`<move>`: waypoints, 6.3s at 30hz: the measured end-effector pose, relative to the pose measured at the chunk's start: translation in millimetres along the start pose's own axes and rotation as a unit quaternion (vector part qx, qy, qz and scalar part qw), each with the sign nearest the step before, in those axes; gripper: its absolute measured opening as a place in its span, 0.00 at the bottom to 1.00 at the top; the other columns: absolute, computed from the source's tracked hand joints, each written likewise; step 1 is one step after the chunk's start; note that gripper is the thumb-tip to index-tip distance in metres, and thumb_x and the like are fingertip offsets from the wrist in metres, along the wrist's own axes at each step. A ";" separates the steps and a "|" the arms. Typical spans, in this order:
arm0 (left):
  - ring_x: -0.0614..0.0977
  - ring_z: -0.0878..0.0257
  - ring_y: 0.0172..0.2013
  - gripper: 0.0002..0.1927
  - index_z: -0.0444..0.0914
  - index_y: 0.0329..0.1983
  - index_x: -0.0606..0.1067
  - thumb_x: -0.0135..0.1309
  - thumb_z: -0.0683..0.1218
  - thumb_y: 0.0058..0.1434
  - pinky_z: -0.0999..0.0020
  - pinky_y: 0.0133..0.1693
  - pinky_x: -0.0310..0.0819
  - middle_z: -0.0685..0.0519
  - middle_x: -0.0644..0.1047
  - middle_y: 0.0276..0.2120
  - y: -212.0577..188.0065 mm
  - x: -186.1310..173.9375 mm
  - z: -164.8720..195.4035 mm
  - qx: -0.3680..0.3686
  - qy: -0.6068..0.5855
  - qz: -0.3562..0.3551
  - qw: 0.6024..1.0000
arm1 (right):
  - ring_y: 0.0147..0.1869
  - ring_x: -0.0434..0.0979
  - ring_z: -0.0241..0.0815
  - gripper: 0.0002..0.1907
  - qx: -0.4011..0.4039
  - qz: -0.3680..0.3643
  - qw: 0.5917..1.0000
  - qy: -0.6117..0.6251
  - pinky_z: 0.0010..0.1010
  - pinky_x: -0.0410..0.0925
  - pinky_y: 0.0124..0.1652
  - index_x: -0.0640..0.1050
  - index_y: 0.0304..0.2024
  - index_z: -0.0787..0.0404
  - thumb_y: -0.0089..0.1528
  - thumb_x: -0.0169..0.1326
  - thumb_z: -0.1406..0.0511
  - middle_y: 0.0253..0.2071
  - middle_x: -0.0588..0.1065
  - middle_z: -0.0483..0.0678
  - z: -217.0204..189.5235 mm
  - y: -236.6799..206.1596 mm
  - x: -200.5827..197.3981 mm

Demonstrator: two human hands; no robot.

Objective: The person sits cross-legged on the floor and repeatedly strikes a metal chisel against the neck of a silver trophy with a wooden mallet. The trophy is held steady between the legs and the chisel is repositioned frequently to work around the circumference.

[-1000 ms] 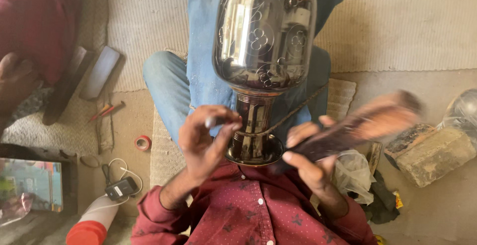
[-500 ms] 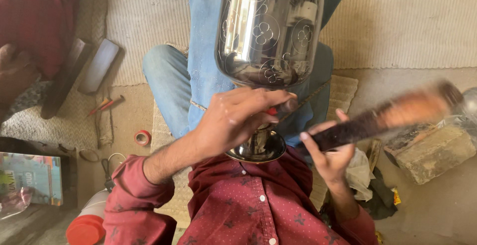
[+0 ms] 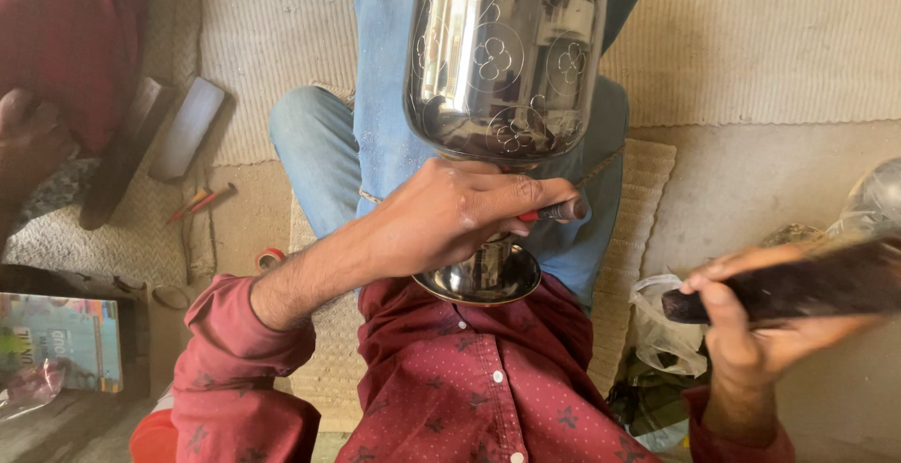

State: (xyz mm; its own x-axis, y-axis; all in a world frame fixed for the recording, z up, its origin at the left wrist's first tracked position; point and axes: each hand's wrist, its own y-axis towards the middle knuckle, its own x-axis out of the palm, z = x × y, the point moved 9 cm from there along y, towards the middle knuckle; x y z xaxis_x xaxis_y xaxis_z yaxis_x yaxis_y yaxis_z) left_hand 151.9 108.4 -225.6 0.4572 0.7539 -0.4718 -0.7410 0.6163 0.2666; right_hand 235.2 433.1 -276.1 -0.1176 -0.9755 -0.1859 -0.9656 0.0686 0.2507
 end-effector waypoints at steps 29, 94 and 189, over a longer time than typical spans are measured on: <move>0.84 0.65 0.36 0.23 0.32 0.58 0.64 0.62 0.31 0.66 0.71 0.41 0.83 0.47 0.79 0.39 -78.0 18.1 -31.1 -0.135 -0.117 0.378 0.909 | 0.32 0.73 0.44 0.52 -0.229 -0.491 0.714 -0.444 0.38 0.70 0.34 0.66 0.71 0.47 0.44 0.62 0.76 0.36 0.74 0.48 -130.5 144.7 146.9; 0.83 0.55 0.39 0.33 0.40 0.67 0.71 0.61 0.34 0.57 0.62 0.42 0.78 0.57 0.83 0.46 -19.4 1.2 -2.3 -0.043 -0.007 0.064 0.997 | 0.32 0.75 0.44 0.32 -0.088 -0.277 0.873 -0.393 0.33 0.69 0.31 0.66 0.60 0.60 0.57 0.65 0.75 0.32 0.74 0.54 -53.3 89.2 75.1; 0.87 0.57 0.48 0.30 0.39 0.66 0.70 0.60 0.33 0.59 0.68 0.46 0.84 0.53 0.81 0.53 -1.1 -18.6 16.4 -0.082 -0.035 0.068 0.994 | 0.43 0.82 0.48 0.37 -0.049 -0.262 0.897 -0.354 0.35 0.73 0.45 0.70 0.67 0.63 0.55 0.65 0.71 0.46 0.78 0.60 -58.3 83.0 68.1</move>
State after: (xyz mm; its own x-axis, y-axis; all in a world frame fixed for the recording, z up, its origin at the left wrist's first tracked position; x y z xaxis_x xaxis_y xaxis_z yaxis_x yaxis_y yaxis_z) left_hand 152.3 97.4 -203.3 0.3764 0.8455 -0.3789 -0.8657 0.4666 0.1813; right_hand 160.5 360.1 -212.5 0.1962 -0.4894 -0.8497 -0.9102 -0.4133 0.0278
